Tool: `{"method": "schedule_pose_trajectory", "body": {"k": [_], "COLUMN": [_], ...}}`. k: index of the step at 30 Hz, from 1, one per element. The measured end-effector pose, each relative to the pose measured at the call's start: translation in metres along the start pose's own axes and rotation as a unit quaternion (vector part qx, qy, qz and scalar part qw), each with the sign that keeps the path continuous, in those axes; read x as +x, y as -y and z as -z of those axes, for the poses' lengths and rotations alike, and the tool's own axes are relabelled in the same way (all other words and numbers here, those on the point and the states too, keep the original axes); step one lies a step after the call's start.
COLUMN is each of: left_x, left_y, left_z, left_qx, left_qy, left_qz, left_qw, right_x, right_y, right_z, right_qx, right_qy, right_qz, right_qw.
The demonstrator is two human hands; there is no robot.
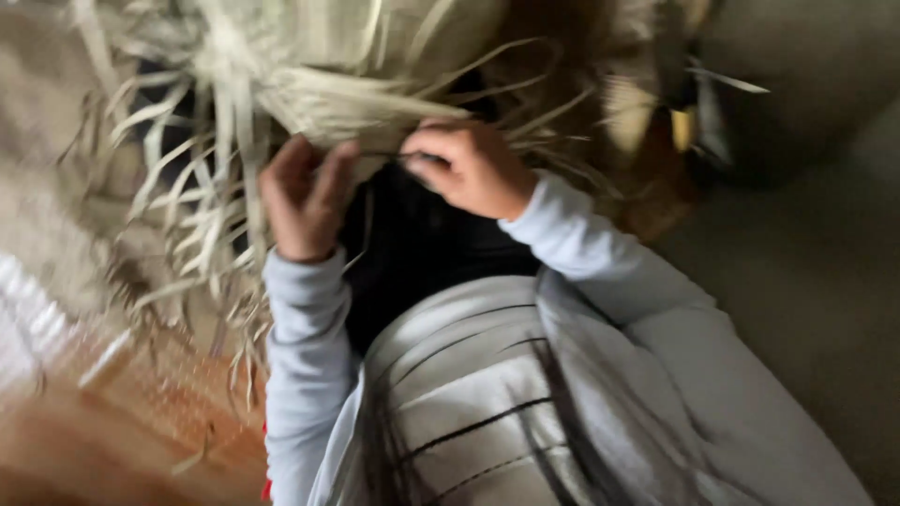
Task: Weaving thin strips of dried plant material to create a mat or basket, including trimming with a knife.
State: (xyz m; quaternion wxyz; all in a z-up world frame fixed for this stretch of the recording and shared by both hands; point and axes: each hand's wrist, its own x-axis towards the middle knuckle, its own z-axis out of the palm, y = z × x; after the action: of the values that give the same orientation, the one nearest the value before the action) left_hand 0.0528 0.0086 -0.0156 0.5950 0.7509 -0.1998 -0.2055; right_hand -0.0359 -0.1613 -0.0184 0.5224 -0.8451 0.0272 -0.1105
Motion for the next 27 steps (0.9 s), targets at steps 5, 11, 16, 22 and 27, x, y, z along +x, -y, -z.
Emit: {"method": "schedule_pose_trajectory", "body": {"k": [5,11,16,22,27], "left_x": [0.008,0.028,0.046,0.041,0.031], "left_y": [0.0,0.004,0.021,0.028,0.035], "left_z": [0.014,0.052,0.107,0.082,0.083], "left_qx": [-0.067,-0.099,-0.086,-0.066,-0.059], "left_qy": [-0.081,-0.014,-0.064,0.017,-0.026], "left_qz": [0.022,-0.026,-0.044,0.015,-0.006], "left_qw": [0.994,0.995,0.993,0.998,0.998], "right_x": [0.004,0.006,-0.012,-0.05,-0.096], "right_y": [-0.009,-0.015,-0.046,-0.055,-0.109], "right_z": [0.001,0.011,0.053,0.171,0.236], "right_qx": [0.152,0.157,0.097,0.158,-0.026], "right_qy": [0.011,0.05,0.063,-0.172,-0.269], "right_qz": [0.007,0.01,0.027,-0.153,-0.208], "right_qw": [0.988,0.986,0.993,0.96,0.94]}}
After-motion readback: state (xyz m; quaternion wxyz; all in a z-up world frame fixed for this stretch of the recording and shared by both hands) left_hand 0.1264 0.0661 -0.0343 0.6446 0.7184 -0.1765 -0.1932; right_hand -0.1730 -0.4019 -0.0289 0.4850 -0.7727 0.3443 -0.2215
